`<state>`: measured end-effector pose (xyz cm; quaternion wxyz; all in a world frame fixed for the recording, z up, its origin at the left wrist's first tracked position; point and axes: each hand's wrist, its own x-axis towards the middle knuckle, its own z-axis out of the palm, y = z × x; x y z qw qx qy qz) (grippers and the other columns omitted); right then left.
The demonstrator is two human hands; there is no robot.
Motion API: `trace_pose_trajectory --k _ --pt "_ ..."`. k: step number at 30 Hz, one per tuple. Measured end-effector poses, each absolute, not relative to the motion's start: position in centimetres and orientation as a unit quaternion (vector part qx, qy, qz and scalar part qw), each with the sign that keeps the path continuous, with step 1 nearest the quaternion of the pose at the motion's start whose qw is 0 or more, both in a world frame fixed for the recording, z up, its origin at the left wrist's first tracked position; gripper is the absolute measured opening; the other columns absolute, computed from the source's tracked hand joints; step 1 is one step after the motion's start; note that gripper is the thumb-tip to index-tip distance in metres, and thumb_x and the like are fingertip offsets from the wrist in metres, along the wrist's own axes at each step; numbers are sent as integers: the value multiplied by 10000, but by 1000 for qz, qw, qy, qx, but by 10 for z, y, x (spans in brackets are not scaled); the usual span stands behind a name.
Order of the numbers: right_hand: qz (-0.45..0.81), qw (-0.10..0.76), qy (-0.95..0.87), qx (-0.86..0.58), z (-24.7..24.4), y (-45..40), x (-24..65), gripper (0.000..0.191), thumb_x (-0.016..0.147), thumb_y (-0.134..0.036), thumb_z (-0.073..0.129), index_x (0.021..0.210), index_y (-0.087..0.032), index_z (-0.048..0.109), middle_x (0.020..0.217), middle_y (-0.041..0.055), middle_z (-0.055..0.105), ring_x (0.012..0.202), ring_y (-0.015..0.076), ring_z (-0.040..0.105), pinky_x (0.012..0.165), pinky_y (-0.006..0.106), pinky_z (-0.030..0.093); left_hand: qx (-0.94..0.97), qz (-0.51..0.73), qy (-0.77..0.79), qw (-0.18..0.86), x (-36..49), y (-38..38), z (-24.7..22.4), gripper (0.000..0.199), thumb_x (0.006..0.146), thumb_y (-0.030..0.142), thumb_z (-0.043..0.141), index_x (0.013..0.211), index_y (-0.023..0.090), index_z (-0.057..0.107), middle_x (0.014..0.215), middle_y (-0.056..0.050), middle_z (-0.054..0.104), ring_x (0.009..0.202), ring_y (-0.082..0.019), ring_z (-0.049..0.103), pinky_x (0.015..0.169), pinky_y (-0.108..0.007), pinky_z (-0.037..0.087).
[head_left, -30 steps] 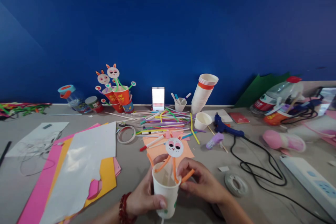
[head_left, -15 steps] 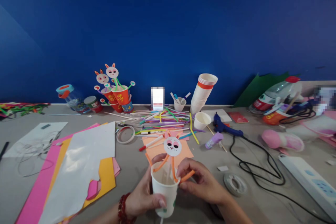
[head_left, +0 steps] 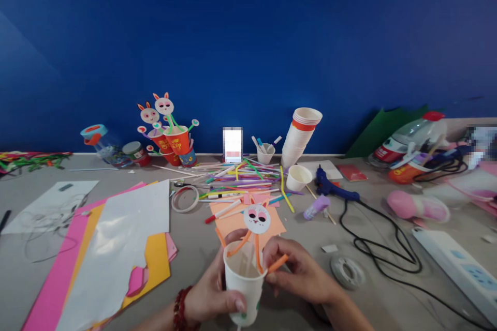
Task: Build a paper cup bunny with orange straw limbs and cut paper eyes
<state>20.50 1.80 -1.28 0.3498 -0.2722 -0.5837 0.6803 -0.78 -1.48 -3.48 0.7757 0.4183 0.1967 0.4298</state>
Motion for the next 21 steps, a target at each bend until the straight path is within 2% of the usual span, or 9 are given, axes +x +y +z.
trace_pose_trajectory --k 8,18,21 --pt "691 343 -577 -268 -10 18 204 324 812 -440 779 812 -172 597 764 -16 544 554 76 531 468 165 500 418 420 206 779 -8 -13 -30 943 679 444 877 1459 317 361 1189 -84 643 1038 -261 639 777 -295 451" --pt "675 349 -581 -290 -12 18 206 331 794 -445 792 801 -171 607 806 5 573 595 96 561 486 184 530 424 424 213 772 -7 -13 -31 972 671 470 872 1475 306 350 1220 -103 632 1046 -283 637 820 -343 463" --pt "680 353 -575 -288 -13 18 208 331 797 -442 794 807 -173 602 811 13 594 613 106 583 499 191 538 417 417 210 780 -7 -11 -30 974 680 492 859 1483 323 334 1279 -111 609 1093 -306 627 878 -384 460"
